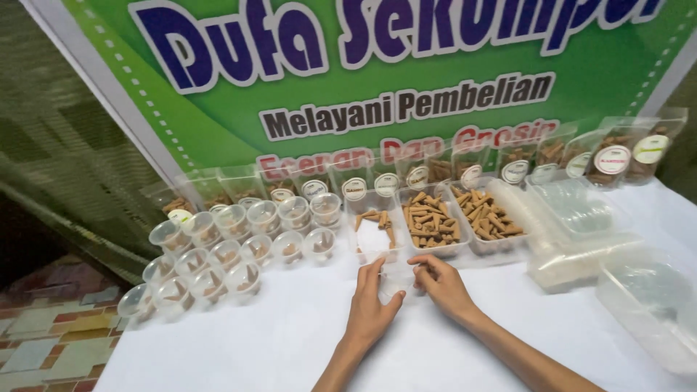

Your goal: The person places incense cones into small clear plastic cups and then secures the lids by hand.

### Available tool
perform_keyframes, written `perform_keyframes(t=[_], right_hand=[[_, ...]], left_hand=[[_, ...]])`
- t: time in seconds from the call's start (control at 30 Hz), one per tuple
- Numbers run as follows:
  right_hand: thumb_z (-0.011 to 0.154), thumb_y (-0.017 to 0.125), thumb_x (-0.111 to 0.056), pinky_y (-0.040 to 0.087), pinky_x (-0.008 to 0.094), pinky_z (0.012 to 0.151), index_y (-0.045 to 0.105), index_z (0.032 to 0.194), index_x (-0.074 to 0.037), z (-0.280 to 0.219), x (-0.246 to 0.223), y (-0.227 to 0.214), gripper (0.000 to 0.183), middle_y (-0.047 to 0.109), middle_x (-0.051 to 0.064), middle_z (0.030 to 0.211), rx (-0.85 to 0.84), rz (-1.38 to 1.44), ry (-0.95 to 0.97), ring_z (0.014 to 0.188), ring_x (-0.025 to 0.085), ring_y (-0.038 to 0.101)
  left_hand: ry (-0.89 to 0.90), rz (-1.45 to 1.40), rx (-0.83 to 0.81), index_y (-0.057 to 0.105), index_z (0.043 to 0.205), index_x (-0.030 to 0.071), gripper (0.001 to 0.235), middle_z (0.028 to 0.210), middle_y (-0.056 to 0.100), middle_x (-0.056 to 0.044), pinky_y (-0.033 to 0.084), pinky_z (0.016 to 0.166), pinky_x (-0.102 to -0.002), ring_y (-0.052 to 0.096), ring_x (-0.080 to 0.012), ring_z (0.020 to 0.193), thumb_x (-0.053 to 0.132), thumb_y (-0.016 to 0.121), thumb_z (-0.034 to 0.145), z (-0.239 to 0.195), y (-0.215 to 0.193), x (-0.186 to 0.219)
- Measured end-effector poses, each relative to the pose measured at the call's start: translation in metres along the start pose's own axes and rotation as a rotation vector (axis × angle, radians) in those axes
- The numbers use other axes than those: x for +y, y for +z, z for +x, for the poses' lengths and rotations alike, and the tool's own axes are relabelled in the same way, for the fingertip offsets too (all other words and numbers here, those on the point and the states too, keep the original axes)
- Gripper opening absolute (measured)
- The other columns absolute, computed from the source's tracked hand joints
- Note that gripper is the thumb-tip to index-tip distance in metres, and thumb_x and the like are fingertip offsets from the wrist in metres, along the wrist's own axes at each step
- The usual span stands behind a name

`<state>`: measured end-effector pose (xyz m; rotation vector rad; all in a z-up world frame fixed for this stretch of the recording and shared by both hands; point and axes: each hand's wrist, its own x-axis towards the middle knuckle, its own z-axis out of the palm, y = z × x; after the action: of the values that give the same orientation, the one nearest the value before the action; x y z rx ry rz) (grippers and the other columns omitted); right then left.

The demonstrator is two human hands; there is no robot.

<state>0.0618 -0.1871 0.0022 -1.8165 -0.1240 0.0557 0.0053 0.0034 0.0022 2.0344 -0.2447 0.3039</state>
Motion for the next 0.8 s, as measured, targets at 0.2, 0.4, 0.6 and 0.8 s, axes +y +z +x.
perform_keyframes(t=[0.2, 0.4, 0.6, 0.8], right_hand=[[0.092, 0.064, -0.013, 0.046, 0.024, 0.066, 0.079, 0.102, -0.012, 0.007, -0.003, 0.025, 0.018, 0.072, -0.001, 0.082, -0.049, -0.118, -0.224, 0.063, 0.01, 0.061], [0.095, 0.067, -0.018, 0.054, 0.024, 0.067, 0.077, 0.107, -0.011, 0.007, -0.004, 0.022, 0.018, 0.069, 0.002, 0.087, -0.102, -0.088, -0.2, 0.065, 0.014, 0.071], [0.095, 0.067, -0.017, 0.052, 0.024, 0.068, 0.078, 0.106, -0.011, 0.006, -0.005, 0.022, 0.017, 0.071, 0.001, 0.089, -0.105, -0.123, -0.221, 0.067, 0.012, 0.068], [0.094, 0.067, -0.022, 0.045, 0.025, 0.067, 0.078, 0.106, -0.017, 0.004, -0.004, 0.022, 0.017, 0.074, -0.003, 0.08, -0.048, -0.24, -0.242, 0.066, 0.01, 0.058]], left_hand=[[-0.012, 0.048, 0.067, 0.036, 0.153, 0.008, 0.083, 0.134, 0.048, -0.01, 0.053, 0.098, -0.042, 0.057, -0.0274, 0.125, 0.023, 0.077, 0.081, -0.001, -0.005, -0.024], [-0.097, 0.048, 0.05, 0.043, 0.148, 0.013, 0.079, 0.137, 0.049, -0.008, 0.054, 0.099, -0.042, 0.057, -0.0272, 0.127, 0.025, 0.079, 0.079, 0.002, -0.007, -0.026], [-0.102, 0.041, 0.047, 0.042, 0.147, 0.008, 0.077, 0.142, 0.055, -0.012, 0.046, 0.109, -0.04, 0.054, -0.029, 0.134, 0.023, 0.077, 0.081, 0.002, -0.007, -0.027], [-0.147, 0.062, 0.036, 0.042, 0.148, 0.011, 0.077, 0.148, 0.057, -0.012, 0.046, 0.107, -0.043, 0.056, -0.0335, 0.133, 0.027, 0.077, 0.081, 0.003, -0.007, -0.027]])
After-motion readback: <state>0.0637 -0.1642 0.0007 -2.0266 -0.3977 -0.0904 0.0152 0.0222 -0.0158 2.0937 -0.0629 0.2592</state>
